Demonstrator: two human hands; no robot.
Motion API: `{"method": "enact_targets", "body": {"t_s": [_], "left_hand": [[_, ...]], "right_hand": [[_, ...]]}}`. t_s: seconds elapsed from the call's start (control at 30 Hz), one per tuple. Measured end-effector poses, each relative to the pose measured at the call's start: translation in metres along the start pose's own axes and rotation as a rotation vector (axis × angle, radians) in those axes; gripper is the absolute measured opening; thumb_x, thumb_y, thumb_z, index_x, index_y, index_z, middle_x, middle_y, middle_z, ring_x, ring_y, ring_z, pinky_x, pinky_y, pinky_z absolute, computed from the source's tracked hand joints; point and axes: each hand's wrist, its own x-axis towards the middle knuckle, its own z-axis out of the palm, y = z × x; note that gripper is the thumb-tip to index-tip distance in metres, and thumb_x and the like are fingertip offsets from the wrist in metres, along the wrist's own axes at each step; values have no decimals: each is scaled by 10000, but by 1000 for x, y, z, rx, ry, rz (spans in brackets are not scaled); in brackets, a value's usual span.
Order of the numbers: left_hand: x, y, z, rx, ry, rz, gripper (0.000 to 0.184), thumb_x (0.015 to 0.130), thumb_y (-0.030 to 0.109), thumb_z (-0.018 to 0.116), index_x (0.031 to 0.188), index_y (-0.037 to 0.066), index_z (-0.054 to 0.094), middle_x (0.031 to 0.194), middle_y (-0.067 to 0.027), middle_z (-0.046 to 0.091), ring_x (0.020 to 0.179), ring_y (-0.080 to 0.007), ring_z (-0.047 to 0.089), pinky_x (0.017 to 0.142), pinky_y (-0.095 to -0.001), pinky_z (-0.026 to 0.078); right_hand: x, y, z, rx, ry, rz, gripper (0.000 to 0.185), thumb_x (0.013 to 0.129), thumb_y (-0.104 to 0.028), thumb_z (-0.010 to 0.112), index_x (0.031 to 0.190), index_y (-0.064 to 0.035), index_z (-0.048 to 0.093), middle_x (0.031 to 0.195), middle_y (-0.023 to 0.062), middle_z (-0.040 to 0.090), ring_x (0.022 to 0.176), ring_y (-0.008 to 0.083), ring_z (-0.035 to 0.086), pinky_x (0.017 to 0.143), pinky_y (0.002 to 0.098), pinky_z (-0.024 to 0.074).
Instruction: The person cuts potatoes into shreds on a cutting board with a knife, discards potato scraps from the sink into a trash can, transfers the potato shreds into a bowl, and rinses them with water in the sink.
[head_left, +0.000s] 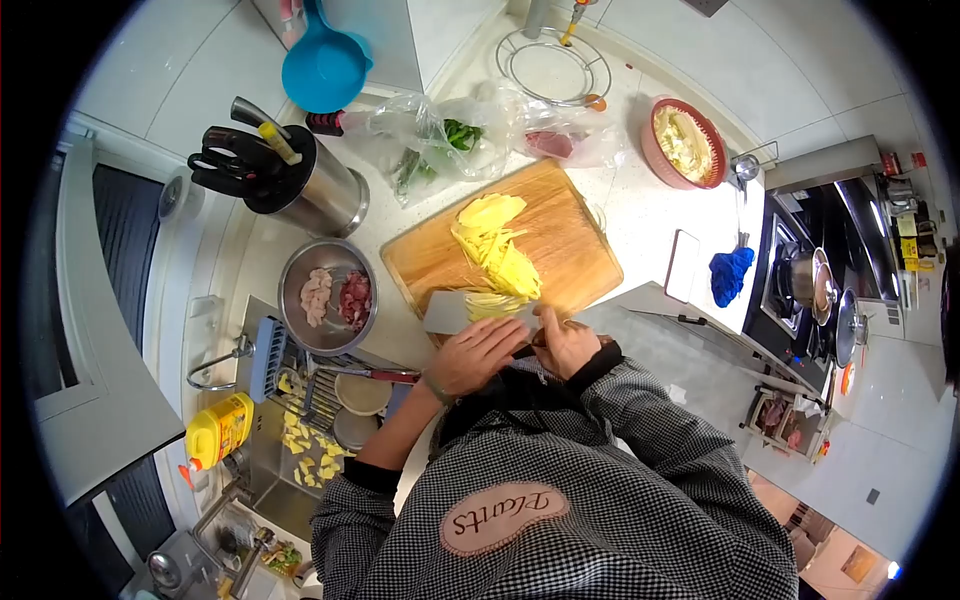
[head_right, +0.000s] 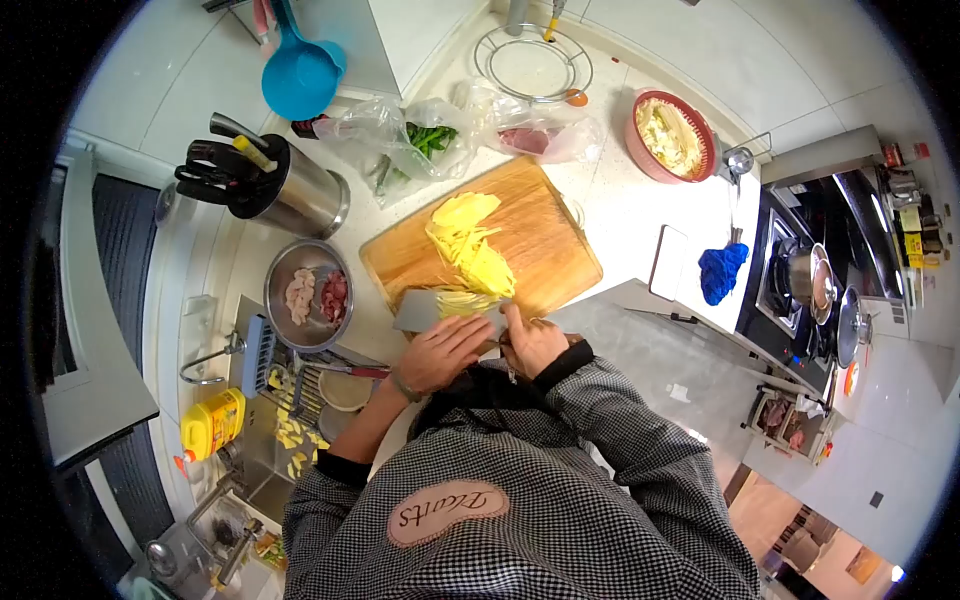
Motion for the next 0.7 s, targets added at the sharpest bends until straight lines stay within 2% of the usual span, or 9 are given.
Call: {"method": "enact_targets", "body": {"t_s": [0.07,0.1,0.17,0.27,0.37,0.43,0.53,0.63,0.7], "left_hand": [[11,3,6,-167,-150,-27,496,910,340,496,1335,91,437,1385,-60,423,1308,-193,355,1069,-382,297],[15,2,8,-164,-149,-23,496,910,340,496,1335,91,437,1385,-60,423,1308,-193,355,1069,-382,297],[21,0,11,-290,-253,-137,602,920,413,463,1399,70,335,1456,-75,328,1354,-222,288,1121,-420,186],[23,-16,22,-281,-283,-185,648,925,466,416,1423,71,295,1489,-76,273,1382,-227,232,1136,-436,134],[16,-34,38,-227,-267,-270,656,932,505,365,1435,92,279,1495,-79,260,1390,-244,211,1142,-440,108],[24,-31,31,-186,-242,-274,662,940,524,325,1437,90,272,1495,-89,256,1394,-260,193,1144,-440,99],[51,-1,30,-211,-297,-39,680,939,477,361,1454,60,209,1525,-89,175,1415,-251,114,1143,-438,87],[68,13,34,-346,-277,-76,692,938,486,360,1458,63,192,1527,-103,157,1415,-243,117,1144,-431,83],[65,0,40,-297,-299,-72,693,942,485,348,1461,61,174,1526,-115,153,1414,-244,120,1145,-429,74]], "right_hand": [[-5,1,-8,-38,8,-10,488,774,-177,611,1180,-28,384,790,155,633,673,316,628,612,397,507],[-8,3,-11,-76,12,-19,477,780,-169,600,1182,-28,386,809,152,633,677,309,624,614,382,504],[-14,12,-17,-146,2,-23,454,791,-163,580,1183,-35,388,830,132,632,686,289,623,632,352,496],[-25,19,-28,-214,39,-54,515,749,-170,651,1180,-56,394,794,122,616,690,279,625,675,347,490],[-34,26,-41,-280,-3,-45,431,802,-146,549,1191,-46,392,793,103,621,689,262,621,675,333,486],[-35,30,-41,-299,11,-53,425,804,-144,546,1187,-39,396,791,111,621,688,259,621,675,344,489],[-32,27,-35,-330,26,-27,372,810,-137,524,1150,-28,421,771,105,612,729,241,626,666,341,492],[-20,23,-28,-358,167,-156,345,807,-139,524,1124,-31,439,761,99,606,747,230,625,662,331,490],[-22,25,-36,-373,187,-165,337,804,-152,530,1112,-44,448,772,95,608,760,225,624,671,330,488]]}}
